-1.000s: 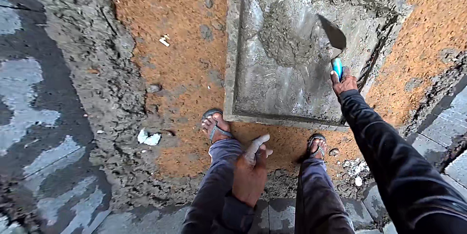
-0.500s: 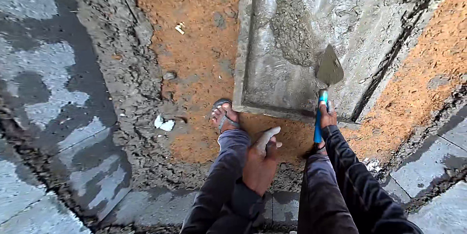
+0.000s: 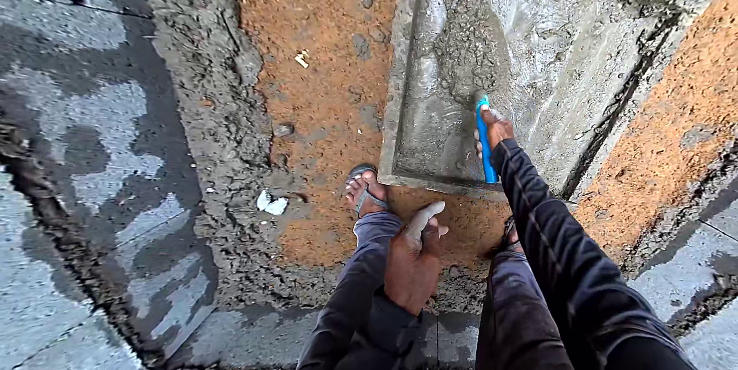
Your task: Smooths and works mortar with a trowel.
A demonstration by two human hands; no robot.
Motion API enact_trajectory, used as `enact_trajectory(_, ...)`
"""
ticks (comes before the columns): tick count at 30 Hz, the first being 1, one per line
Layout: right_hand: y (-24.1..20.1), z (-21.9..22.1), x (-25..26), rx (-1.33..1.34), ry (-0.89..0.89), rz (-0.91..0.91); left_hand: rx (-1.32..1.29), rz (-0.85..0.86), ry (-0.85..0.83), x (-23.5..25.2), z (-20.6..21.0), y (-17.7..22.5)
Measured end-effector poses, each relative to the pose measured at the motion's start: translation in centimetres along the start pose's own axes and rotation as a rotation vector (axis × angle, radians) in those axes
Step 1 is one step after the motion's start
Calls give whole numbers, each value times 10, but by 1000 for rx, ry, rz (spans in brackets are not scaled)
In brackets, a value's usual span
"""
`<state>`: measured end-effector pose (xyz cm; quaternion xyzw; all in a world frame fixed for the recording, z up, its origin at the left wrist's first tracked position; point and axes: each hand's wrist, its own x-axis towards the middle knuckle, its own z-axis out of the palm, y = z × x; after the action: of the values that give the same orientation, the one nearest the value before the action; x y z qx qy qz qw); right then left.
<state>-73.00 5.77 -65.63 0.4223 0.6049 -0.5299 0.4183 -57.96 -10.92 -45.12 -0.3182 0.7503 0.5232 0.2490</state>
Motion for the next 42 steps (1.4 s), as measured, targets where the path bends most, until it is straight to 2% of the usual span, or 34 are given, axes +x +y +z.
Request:
enact_trajectory(6,5,-25,-32,28,-169,-116,23,-28,53,-2,-3,-2)
enact_trajectory(10,-4,-30,-96,5,-236,-118,44,-31,79,-22,-6,-14)
enact_trajectory(13,-12,-45,-164,-78,-225,-108,101,31,58,-63,-13,-16)
enact_trajectory(16,-19,-68,-246,-217,-119,-77,156,13,73,-128,-32,7)
enact_trajectory(18,-14,-77,-296,-280,-93,-107,182,-37,148,-186,-56,18)
enact_trajectory(21,-3,-83,-373,-402,-97,-189,227,-124,322,-294,-90,10)
enact_trajectory(23,9,-92,-416,-441,-141,-225,225,-274,424,-380,-98,-2)
enact_trajectory(26,26,-102,-474,-451,-164,-242,182,-469,511,-494,-75,-23)
enact_trajectory(30,50,-116,-529,-558,-217,-254,-19,-770,402,-594,2,-49)
enact_trajectory(33,65,-121,-555,-655,-269,-251,-172,-887,231,-632,50,-69)
enact_trajectory(36,77,-114,-577,-733,-294,-226,-316,-991,148,-664,70,-68)
enact_trajectory(42,90,-73,-595,-905,-333,-175,-497,-968,182,-686,82,-91)
